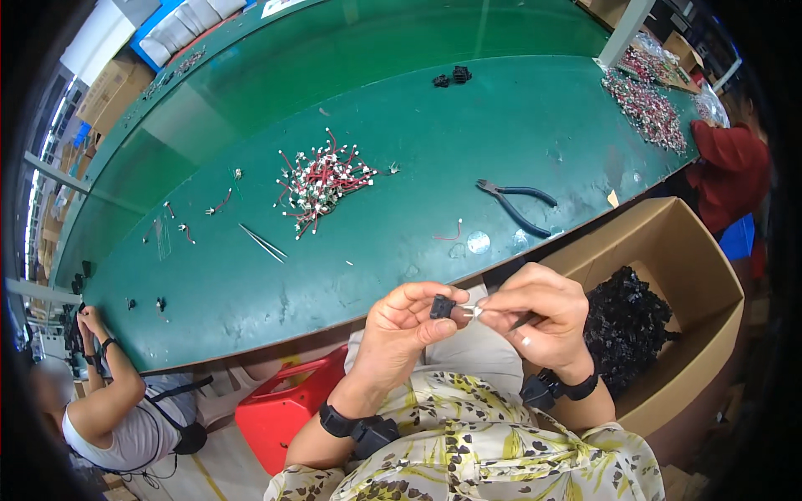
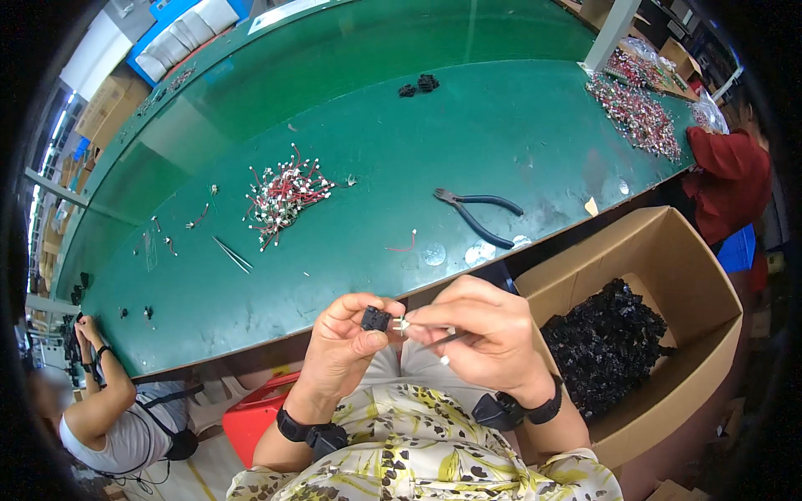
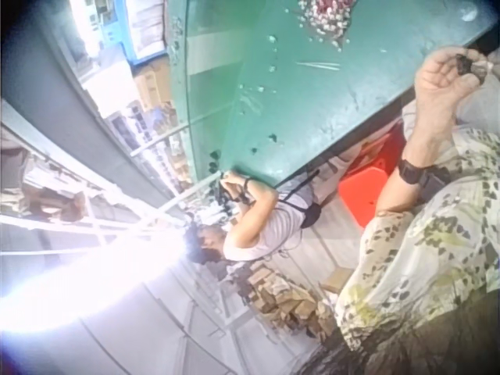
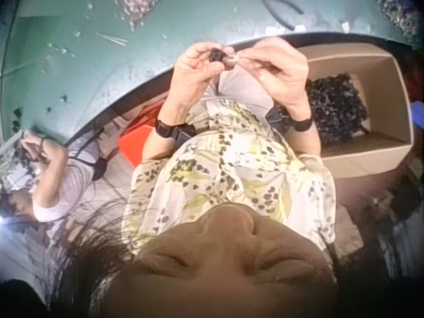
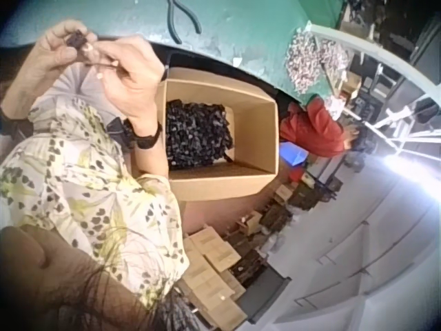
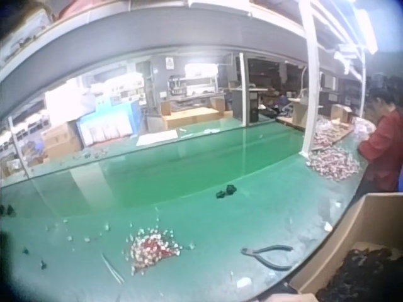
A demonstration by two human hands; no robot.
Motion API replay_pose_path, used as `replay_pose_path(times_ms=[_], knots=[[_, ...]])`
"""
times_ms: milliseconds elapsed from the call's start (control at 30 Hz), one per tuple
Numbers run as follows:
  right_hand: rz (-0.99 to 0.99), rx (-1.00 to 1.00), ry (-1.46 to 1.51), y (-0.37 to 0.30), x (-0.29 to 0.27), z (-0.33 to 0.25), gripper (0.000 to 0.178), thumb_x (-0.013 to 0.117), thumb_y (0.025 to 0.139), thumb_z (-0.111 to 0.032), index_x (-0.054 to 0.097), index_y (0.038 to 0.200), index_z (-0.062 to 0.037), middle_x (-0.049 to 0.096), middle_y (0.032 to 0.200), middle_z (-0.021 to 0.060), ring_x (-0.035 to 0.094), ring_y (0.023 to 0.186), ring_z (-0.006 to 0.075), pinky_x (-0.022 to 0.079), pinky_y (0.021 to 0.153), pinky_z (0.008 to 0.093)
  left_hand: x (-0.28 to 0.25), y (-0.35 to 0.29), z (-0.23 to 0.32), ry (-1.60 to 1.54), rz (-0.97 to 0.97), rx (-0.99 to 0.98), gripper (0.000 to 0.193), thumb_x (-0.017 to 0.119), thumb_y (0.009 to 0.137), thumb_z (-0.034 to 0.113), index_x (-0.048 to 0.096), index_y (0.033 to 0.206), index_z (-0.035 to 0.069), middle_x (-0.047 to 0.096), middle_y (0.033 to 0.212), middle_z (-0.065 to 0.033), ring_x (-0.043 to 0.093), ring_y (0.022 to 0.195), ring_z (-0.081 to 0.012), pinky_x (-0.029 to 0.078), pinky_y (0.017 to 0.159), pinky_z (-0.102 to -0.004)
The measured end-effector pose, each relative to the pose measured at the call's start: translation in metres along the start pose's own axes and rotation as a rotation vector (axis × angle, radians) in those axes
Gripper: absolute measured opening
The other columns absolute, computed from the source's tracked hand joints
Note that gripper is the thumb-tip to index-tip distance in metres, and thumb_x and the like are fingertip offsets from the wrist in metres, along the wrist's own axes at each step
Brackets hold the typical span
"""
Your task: The person sits at a green workbench and uses tweezers to insert small red and white wires into black plastic connectors. They repeatedly pick up a connector, insert a wire, and place the finished unit on the table. A pair of pliers and a pile of loose wires are visible on the table.
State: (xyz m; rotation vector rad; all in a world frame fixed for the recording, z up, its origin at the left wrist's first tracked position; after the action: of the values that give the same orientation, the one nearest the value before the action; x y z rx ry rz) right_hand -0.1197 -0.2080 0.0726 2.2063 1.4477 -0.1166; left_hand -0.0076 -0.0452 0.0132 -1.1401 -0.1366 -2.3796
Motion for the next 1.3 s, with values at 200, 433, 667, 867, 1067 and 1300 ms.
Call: replay_pose_path(times_ms=[200,433,667,867,1067,1300], knots=[[0.240,0.112,0.179,-0.016,0.024,0.015,0.017,0.079,0.077,-0.003,0.074,0.092,0.0001,0.061,0.074,0.0039,0.052,0.061,0.0071,0.039,0.052,0.0208,0.003,0.005,-0.006,0.006,-0.009,0.056,0.036,0.069,0.081,-0.009,0.061,0.114,0.004,0.064,0.117,-0.0124,0.063,0.103,-0.0182,0.052,0.092,-0.0322],[0.231,0.180,0.217,-0.015,0.020,0.020,0.015,0.077,0.078,-0.003,0.074,0.092,0.0007,0.060,0.074,0.0025,0.049,0.061,0.0062,0.036,0.053,0.0213,0.003,0.010,-0.009,-0.024,-0.013,0.030,0.037,0.071,0.081,-0.007,0.062,0.115,0.004,0.065,0.114,-0.0110,0.064,0.100,-0.0186,0.053,0.091,-0.0322],[0.234,0.195,0.203,-0.011,0.018,0.027,0.014,0.075,0.080,-0.002,0.073,0.094,0.0008,0.060,0.074,0.0024,0.048,0.062,0.0064,0.035,0.053,0.0207,-0.002,0.012,-0.011,0.031,-0.010,-0.015,0.041,0.071,0.087,0.014,0.057,0.124,0.005,0.062,0.113,-0.0092,0.065,0.097,-0.0211,0.054,0.089,-0.0371],[0.235,-0.183,-0.220,-0.009,0.011,0.027,0.037,0.075,0.064,0.007,0.074,0.100,-0.0030,0.058,0.077,0.0037,0.055,0.062,0.0111,0.043,0.051,0.0234,-0.003,0.015,-0.010,-0.148,-0.088,-0.134,0.039,0.061,0.094,0.010,0.054,0.132,0.002,0.065,0.113,-0.0091,0.066,0.098,-0.0200,0.052,0.090,-0.0319],[0.156,-0.420,-0.426,-0.004,0.009,0.032,0.042,0.080,0.057,-0.005,0.076,0.098,-0.0143,0.055,0.076,-0.0018,0.054,0.055,0.0098,0.044,0.046,0.0237,-0.001,0.014,-0.011,-0.149,-0.065,-0.177,0.041,0.060,0.095,0.010,0.052,0.134,0.001,0.066,0.111,-0.0075,0.067,0.098,-0.0176,0.052,0.089,-0.0303],[0.069,-0.432,-0.460,0.000,0.002,0.033,0.034,0.082,0.061,-0.014,0.076,0.093,-0.0144,0.057,0.076,-0.0021,0.056,0.055,0.0098,0.044,0.045,0.0231,-0.004,0.015,-0.010,0.032,-0.050,-0.145,0.040,0.065,0.091,0.006,0.057,0.130,0.002,0.064,0.110,-0.0056,0.067,0.096,-0.0170,0.052,0.088,-0.0290]])
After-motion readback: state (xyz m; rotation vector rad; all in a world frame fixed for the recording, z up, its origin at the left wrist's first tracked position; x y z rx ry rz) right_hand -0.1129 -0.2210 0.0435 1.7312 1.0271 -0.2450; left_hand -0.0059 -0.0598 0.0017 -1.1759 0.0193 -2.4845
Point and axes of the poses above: each hand's wrist, its own y-axis towards the middle knuckle, its own x-axis out of the palm, z = x × y, the point moved 1 cm from there along y, towards the middle knuckle
